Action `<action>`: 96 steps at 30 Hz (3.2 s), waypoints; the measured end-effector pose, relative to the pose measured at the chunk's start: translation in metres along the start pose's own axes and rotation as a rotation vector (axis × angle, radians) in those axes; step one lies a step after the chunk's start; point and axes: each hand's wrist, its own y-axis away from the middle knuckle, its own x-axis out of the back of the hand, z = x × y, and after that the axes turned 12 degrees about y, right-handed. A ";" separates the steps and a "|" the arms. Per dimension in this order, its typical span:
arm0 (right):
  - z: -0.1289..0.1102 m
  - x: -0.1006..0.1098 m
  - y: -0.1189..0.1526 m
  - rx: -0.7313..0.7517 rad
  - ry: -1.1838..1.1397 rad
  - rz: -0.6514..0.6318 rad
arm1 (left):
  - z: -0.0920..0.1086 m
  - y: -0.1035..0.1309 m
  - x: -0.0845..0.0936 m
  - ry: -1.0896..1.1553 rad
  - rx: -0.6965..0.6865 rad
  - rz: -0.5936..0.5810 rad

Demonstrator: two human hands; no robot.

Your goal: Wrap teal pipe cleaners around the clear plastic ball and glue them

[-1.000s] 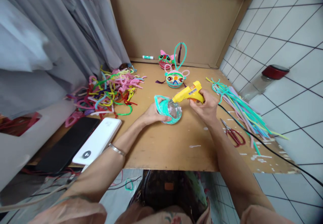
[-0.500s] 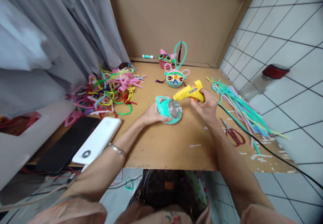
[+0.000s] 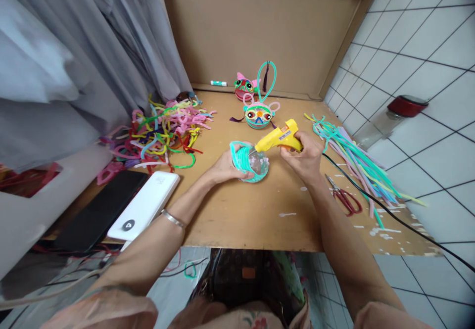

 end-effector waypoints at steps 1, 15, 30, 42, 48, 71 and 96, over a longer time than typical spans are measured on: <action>0.000 0.000 0.000 -0.002 0.001 0.000 | 0.000 0.000 0.000 -0.009 0.000 0.001; 0.004 -0.004 0.004 -0.048 0.029 0.013 | 0.005 0.001 -0.002 -0.018 0.023 0.030; 0.004 -0.003 0.003 -0.081 -0.003 -0.020 | 0.002 0.000 -0.002 0.001 0.007 0.012; -0.003 0.000 0.001 -0.129 -0.088 -0.064 | 0.000 -0.002 0.001 -0.033 -0.032 0.006; 0.013 -0.012 -0.003 -0.404 -0.059 -0.007 | 0.004 0.001 -0.002 0.006 -0.018 0.010; 0.027 -0.019 0.021 -0.379 0.618 -0.446 | -0.017 -0.004 -0.009 -0.235 -0.312 0.150; -0.067 0.003 0.021 -0.247 -0.327 -0.089 | -0.014 -0.002 -0.014 -0.361 -0.494 0.187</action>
